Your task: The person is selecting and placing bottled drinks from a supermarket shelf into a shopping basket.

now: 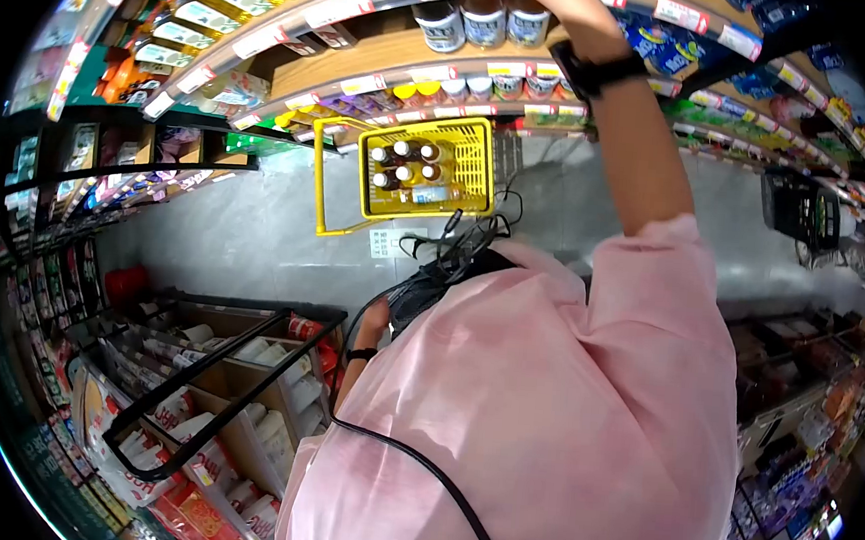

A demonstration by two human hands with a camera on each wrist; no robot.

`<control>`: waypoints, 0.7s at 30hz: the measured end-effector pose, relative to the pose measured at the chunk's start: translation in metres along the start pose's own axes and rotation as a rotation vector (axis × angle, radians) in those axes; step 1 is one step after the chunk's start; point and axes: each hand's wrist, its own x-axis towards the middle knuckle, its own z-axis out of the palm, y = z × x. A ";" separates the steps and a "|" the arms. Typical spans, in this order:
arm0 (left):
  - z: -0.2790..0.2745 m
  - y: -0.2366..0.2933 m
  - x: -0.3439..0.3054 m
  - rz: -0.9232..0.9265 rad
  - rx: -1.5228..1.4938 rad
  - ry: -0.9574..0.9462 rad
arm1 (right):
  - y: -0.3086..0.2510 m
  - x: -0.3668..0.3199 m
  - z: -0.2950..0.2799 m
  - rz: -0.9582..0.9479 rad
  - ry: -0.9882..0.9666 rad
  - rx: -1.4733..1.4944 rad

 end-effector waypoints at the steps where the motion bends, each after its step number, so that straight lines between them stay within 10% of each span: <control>1: -0.005 0.001 -0.009 -0.028 -0.040 -0.013 | -0.009 -0.025 -0.029 0.197 -0.231 0.192; 3: -0.014 -0.005 -0.021 -0.073 -0.063 -0.040 | -0.031 -0.070 -0.075 0.097 -0.624 0.077; 5: -0.022 -0.016 -0.020 -0.180 0.230 -0.178 | 0.016 -0.124 -0.103 0.440 -0.769 0.307; 7: -0.037 -0.078 -0.006 0.258 0.436 -0.275 | 0.040 -0.201 -0.123 0.753 -0.711 0.265; 10: -0.076 -0.153 0.037 0.653 0.784 -0.122 | 0.073 -0.323 -0.149 0.523 -0.989 -1.086; 13: -0.018 0.005 0.033 0.431 0.831 -0.324 | 0.103 -0.398 -0.162 0.853 -1.085 -0.761; 15: 0.014 0.139 0.006 -0.217 0.547 -0.278 | 0.108 -0.421 -0.149 1.394 -0.730 -0.249; 21: 0.060 0.195 0.078 0.061 0.580 -0.386 | 0.153 -0.499 -0.108 1.274 -0.729 -0.367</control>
